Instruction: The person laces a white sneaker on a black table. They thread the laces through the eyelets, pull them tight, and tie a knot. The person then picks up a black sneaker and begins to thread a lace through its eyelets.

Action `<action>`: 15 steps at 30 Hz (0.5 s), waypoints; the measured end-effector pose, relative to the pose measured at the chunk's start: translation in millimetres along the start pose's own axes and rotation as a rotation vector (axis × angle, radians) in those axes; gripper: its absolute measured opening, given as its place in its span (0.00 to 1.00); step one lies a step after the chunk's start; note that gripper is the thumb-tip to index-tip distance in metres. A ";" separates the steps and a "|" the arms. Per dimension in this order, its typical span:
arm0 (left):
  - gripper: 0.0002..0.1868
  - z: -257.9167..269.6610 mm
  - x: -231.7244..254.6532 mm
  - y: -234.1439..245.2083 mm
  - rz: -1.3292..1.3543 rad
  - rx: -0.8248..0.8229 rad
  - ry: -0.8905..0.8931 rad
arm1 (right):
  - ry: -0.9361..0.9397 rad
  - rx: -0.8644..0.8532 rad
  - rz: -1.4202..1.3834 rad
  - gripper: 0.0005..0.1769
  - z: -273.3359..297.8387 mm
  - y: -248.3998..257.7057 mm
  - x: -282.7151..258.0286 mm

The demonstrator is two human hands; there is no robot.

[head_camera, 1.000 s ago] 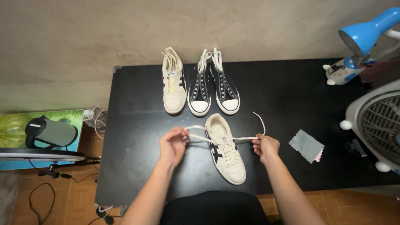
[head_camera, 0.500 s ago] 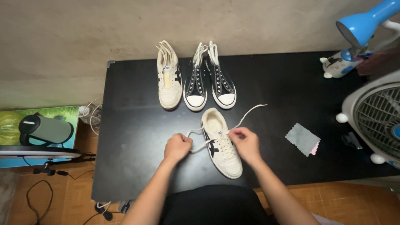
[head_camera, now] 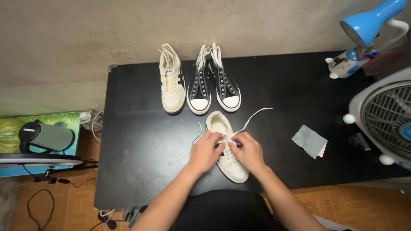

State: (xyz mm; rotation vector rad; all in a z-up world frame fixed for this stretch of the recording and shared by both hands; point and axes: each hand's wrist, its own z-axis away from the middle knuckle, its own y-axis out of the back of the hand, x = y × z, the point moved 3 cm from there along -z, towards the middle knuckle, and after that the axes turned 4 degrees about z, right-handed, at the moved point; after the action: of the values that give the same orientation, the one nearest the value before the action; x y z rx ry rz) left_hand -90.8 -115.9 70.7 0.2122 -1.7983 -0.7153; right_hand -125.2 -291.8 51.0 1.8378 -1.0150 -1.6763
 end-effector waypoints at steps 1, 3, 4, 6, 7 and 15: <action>0.12 -0.1 2.0 -7.1 -0.030 -0.010 0.004 | -0.043 -0.012 0.029 0.13 -0.2 -2.1 2.8; 0.13 -2.3 3.2 -19.2 -0.090 -0.031 0.011 | -0.130 -0.036 0.086 0.17 -1.2 -6.9 8.9; 0.12 -4.0 1.4 -22.9 -0.112 -0.042 0.031 | -0.121 -0.022 0.065 0.18 -1.9 -8.3 10.6; 0.11 -6.2 -2.3 -28.5 -0.156 -0.065 0.072 | -0.102 0.004 0.023 0.20 -1.6 -9.4 14.5; 0.11 -7.1 -4.0 -29.3 -0.160 -0.065 0.081 | -0.158 -0.017 0.003 0.20 -1.6 -10.9 18.1; 0.12 -18.0 -1.0 -35.9 -0.304 -0.143 0.084 | -0.118 0.074 -0.014 0.19 3.5 -22.7 25.5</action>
State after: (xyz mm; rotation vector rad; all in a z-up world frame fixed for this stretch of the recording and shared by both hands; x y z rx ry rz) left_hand -81.3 -150.7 52.9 0.4196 -1.6442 -1.0308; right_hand -124.0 -296.5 17.0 1.8143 -1.1291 -1.7962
